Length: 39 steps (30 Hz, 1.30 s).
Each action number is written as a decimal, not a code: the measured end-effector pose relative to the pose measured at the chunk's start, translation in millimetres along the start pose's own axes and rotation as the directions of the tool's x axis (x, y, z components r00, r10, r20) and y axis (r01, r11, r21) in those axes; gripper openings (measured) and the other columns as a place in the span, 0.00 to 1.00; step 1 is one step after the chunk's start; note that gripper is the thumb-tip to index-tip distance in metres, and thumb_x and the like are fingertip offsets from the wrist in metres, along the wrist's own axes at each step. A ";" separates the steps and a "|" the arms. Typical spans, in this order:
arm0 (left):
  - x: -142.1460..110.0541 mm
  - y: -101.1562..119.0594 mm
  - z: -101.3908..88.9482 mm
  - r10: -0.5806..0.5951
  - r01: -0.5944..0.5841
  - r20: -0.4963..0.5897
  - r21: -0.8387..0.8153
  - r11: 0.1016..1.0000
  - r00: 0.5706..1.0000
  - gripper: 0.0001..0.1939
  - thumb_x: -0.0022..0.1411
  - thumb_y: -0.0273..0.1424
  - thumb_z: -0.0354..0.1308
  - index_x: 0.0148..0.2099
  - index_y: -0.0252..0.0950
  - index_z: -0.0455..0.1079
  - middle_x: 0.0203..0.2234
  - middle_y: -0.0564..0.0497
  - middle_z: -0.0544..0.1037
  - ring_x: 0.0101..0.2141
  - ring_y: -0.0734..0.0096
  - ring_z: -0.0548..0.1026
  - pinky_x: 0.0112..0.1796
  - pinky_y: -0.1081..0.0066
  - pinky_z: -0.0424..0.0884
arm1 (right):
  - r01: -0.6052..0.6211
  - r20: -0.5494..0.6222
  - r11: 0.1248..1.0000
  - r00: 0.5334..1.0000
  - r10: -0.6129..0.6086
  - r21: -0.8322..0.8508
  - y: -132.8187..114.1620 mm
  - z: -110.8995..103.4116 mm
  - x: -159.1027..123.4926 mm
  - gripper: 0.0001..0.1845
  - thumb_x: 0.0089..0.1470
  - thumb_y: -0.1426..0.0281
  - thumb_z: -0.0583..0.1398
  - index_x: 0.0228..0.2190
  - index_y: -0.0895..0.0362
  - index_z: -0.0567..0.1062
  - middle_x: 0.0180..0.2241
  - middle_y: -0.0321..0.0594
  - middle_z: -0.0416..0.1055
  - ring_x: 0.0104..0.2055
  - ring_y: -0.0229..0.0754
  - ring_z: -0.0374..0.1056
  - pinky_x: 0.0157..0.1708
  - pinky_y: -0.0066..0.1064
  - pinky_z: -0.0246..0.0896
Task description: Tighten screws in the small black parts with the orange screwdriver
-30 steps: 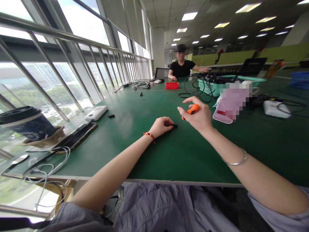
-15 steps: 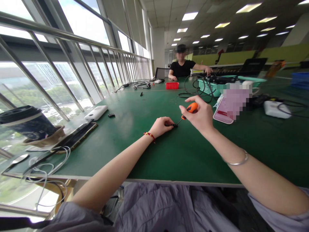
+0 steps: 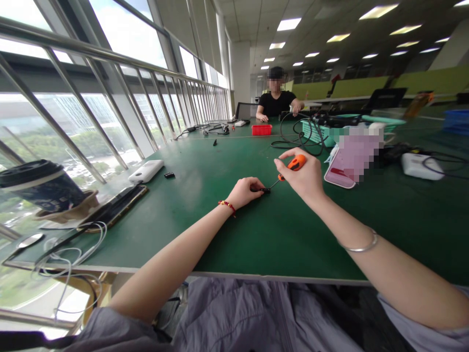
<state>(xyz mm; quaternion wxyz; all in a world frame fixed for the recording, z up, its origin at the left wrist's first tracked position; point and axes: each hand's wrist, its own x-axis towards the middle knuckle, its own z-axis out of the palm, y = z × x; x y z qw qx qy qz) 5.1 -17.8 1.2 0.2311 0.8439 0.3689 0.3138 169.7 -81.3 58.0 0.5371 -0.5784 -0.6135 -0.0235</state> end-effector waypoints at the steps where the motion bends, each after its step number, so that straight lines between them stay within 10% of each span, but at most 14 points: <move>1: 0.1 -0.3 0.0 0.000 0.000 -0.001 0.001 1.000 1.000 0.05 0.50 0.26 0.58 0.33 0.33 0.73 0.27 0.51 0.77 0.29 0.74 0.74 0.35 0.74 0.70 | 0.008 0.009 1.000 1.000 -0.009 0.012 0.7 0.6 0.2 0.10 0.44 0.60 0.59 0.25 0.53 0.71 0.18 0.33 0.63 0.21 0.38 0.59 0.24 0.30 0.54; 8: 0.6 -1.4 0.3 0.000 0.000 0.006 -0.011 1.000 1.000 0.06 0.50 0.25 0.58 0.33 0.32 0.73 0.27 0.51 0.78 0.29 0.74 0.74 0.35 0.74 0.71 | 0.051 -0.037 0.998 0.998 -0.049 0.048 3.1 1.1 0.3 0.28 0.38 0.59 0.62 0.43 0.53 0.66 0.23 0.31 0.64 0.22 0.39 0.62 0.23 0.30 0.55; 16: 0.2 0.2 -0.6 -0.007 0.007 0.006 -0.008 1.000 1.000 0.06 0.50 0.26 0.59 0.33 0.32 0.73 0.27 0.51 0.77 0.29 0.74 0.74 0.35 0.74 0.70 | 0.040 0.009 0.999 0.999 -0.040 0.023 -0.4 -1.2 -0.5 0.09 0.44 0.61 0.58 0.27 0.53 0.71 0.18 0.33 0.62 0.21 0.39 0.59 0.24 0.30 0.54; 22: -0.1 2.0 -0.8 -0.013 0.013 0.011 -0.010 1.000 1.000 0.06 0.50 0.25 0.59 0.33 0.32 0.73 0.27 0.51 0.77 0.29 0.74 0.74 0.35 0.74 0.70 | 0.055 0.002 0.998 0.999 -0.055 0.040 1.3 0.6 -0.3 0.24 0.39 0.61 0.61 0.41 0.53 0.67 0.22 0.33 0.65 0.21 0.40 0.61 0.22 0.30 0.54; 30: 0.2 -0.4 -0.2 -0.006 0.006 0.009 -0.019 1.000 1.000 0.06 0.50 0.26 0.59 0.33 0.32 0.73 0.27 0.51 0.77 0.29 0.74 0.74 0.35 0.74 0.70 | 0.056 0.048 0.998 0.997 -0.058 0.032 1.0 0.8 -1.1 0.10 0.45 0.61 0.58 0.29 0.53 0.71 0.19 0.33 0.63 0.22 0.39 0.61 0.25 0.30 0.54; 39: -0.1 -0.3 -0.2 -0.012 0.013 0.015 -0.043 0.999 1.000 0.06 0.50 0.26 0.58 0.33 0.32 0.73 0.27 0.51 0.77 0.29 0.73 0.73 0.36 0.73 0.70 | 0.056 0.026 0.993 0.998 -0.059 0.107 5.9 3.9 1.2 0.31 0.38 0.58 0.62 0.45 0.53 0.63 0.23 0.30 0.63 0.20 0.36 0.59 0.22 0.28 0.54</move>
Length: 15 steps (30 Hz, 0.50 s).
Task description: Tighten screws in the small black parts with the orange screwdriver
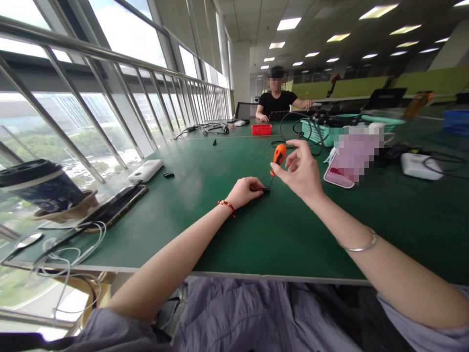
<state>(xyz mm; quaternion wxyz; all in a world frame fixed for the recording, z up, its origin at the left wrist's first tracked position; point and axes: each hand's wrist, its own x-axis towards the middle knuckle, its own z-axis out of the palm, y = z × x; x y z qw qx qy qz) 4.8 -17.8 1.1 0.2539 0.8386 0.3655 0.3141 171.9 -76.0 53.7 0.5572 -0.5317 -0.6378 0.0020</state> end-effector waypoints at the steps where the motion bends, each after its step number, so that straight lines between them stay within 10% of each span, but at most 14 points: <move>1: -0.1 0.2 -0.1 -0.002 0.002 -0.002 0.002 1.000 1.000 0.06 0.50 0.26 0.58 0.33 0.33 0.73 0.27 0.51 0.77 0.29 0.73 0.73 0.36 0.73 0.70 | -0.001 0.003 1.000 1.000 0.001 -0.023 -0.9 -0.6 -0.6 0.30 0.39 0.57 0.61 0.44 0.53 0.64 0.21 0.29 0.62 0.20 0.36 0.59 0.22 0.28 0.53; 8: 0.8 -0.7 -0.1 0.010 -0.010 -0.005 0.009 1.000 1.000 0.06 0.50 0.26 0.58 0.32 0.33 0.73 0.27 0.52 0.77 0.29 0.74 0.73 0.35 0.74 0.70 | -0.018 0.050 0.996 0.999 0.022 -0.083 -7.9 -2.8 -3.6 0.11 0.45 0.59 0.57 0.25 0.54 0.72 0.18 0.33 0.63 0.22 0.38 0.61 0.24 0.29 0.53; 15: 0.0 0.2 0.1 -0.002 0.002 -0.004 -0.009 1.000 1.000 0.05 0.50 0.26 0.58 0.32 0.33 0.73 0.26 0.51 0.77 0.29 0.74 0.73 0.36 0.74 0.71 | 0.021 -0.007 1.000 1.000 -0.021 -0.006 -2.2 -0.6 -1.4 0.21 0.39 0.62 0.61 0.39 0.54 0.69 0.26 0.33 0.66 0.20 0.36 0.58 0.21 0.28 0.53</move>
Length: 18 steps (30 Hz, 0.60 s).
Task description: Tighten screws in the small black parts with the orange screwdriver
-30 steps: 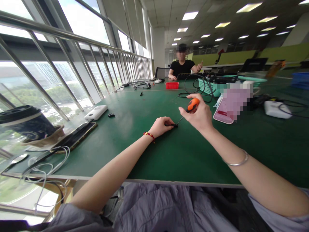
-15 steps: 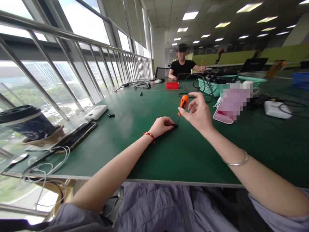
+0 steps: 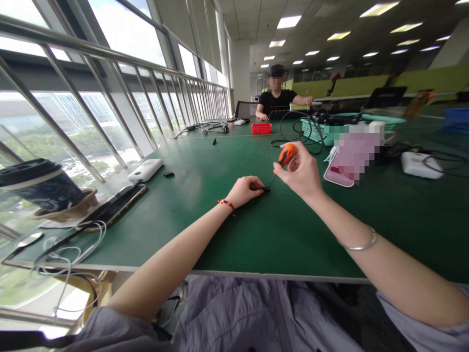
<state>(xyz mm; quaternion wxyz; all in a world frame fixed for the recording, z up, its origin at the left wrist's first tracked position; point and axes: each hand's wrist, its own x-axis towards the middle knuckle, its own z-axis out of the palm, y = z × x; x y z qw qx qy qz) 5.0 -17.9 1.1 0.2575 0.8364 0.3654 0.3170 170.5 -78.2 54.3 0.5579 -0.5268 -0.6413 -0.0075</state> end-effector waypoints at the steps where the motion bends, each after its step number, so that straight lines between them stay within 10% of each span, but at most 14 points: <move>1: -0.1 0.1 0.0 0.000 0.000 0.001 -0.001 1.000 1.000 0.05 0.50 0.26 0.58 0.32 0.33 0.73 0.26 0.51 0.77 0.29 0.74 0.73 0.36 0.74 0.71 | 0.003 -0.007 1.000 1.000 -0.003 -0.008 -0.3 -0.3 0.0 0.23 0.38 0.61 0.61 0.39 0.54 0.68 0.25 0.33 0.66 0.21 0.36 0.59 0.22 0.28 0.53; 18: 1.3 -2.7 0.2 0.008 -0.008 0.000 0.022 1.000 1.000 0.06 0.50 0.26 0.58 0.33 0.33 0.73 0.27 0.51 0.77 0.29 0.74 0.73 0.36 0.74 0.70 | -0.045 0.097 0.999 0.994 0.048 -0.030 0.4 -0.3 -1.7 0.09 0.46 0.66 0.54 0.20 0.54 0.71 0.22 0.36 0.68 0.26 0.41 0.65 0.25 0.30 0.56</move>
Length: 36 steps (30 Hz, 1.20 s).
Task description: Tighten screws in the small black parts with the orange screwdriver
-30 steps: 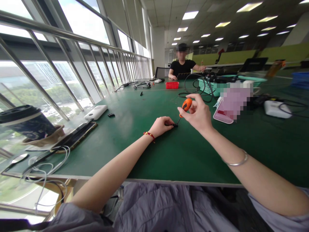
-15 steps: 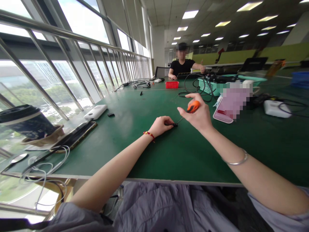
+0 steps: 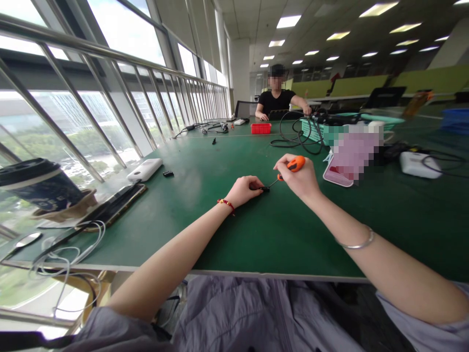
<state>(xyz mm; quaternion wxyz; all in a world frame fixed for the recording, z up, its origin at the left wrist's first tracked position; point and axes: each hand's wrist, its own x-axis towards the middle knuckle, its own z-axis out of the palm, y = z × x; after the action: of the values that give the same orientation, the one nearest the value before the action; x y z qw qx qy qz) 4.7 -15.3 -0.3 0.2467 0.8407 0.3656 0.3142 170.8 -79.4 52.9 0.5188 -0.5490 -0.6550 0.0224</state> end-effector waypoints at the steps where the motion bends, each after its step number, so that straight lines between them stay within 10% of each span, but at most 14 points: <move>1: -0.1 0.4 0.0 -0.001 0.001 -0.002 0.000 1.000 1.000 0.06 0.50 0.26 0.58 0.33 0.33 0.73 0.27 0.51 0.77 0.29 0.74 0.73 0.35 0.74 0.70 | 0.048 -0.045 0.999 0.998 -0.049 -0.018 0.1 -1.2 0.8 0.10 0.47 0.67 0.53 0.20 0.54 0.71 0.24 0.37 0.68 0.28 0.41 0.65 0.27 0.30 0.57; 5: -0.6 0.8 0.2 0.004 -0.004 0.000 -0.004 1.000 1.000 0.06 0.50 0.27 0.59 0.33 0.32 0.73 0.27 0.50 0.77 0.29 0.73 0.74 0.35 0.73 0.70 | 0.257 -0.074 0.949 0.959 -0.274 -0.180 9.1 -1.7 6.2 0.05 0.47 0.71 0.55 0.26 0.54 0.72 0.30 0.39 0.68 0.37 0.43 0.65 0.34 0.31 0.58; 9: -0.3 -0.4 0.8 0.010 -0.010 -0.007 -0.010 1.000 1.000 0.06 0.49 0.27 0.59 0.32 0.32 0.73 0.27 0.51 0.77 0.29 0.73 0.73 0.36 0.73 0.70 | 0.379 0.405 0.878 0.881 -0.245 -0.292 27.4 11.2 7.0 0.06 0.47 0.72 0.58 0.29 0.53 0.74 0.31 0.38 0.70 0.37 0.43 0.65 0.36 0.32 0.56; 12: 0.2 -1.1 1.1 0.001 -0.001 -0.018 0.001 1.000 1.000 0.06 0.49 0.27 0.59 0.32 0.32 0.72 0.27 0.52 0.77 0.29 0.74 0.73 0.35 0.73 0.70 | 0.405 0.496 0.862 0.840 -0.220 -0.303 34.9 21.2 3.8 0.04 0.47 0.71 0.60 0.28 0.53 0.76 0.30 0.37 0.70 0.36 0.42 0.66 0.35 0.31 0.55; 36: 0.3 -3.7 0.0 0.014 -0.009 -0.048 0.100 0.995 0.999 0.08 0.49 0.27 0.58 0.36 0.33 0.70 0.29 0.51 0.77 0.30 0.73 0.74 0.35 0.73 0.70 | 0.338 0.530 0.870 0.841 -0.107 -0.359 33.0 24.6 2.4 0.05 0.50 0.68 0.57 0.32 0.51 0.72 0.34 0.35 0.73 0.36 0.40 0.67 0.30 0.27 0.53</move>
<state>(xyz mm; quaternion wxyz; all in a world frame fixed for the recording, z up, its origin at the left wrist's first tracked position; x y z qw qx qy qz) 3.2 -12.8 -2.6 0.1937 0.8461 0.3819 0.3175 176.8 -51.3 23.4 0.1954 -0.5450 -0.8139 -0.0482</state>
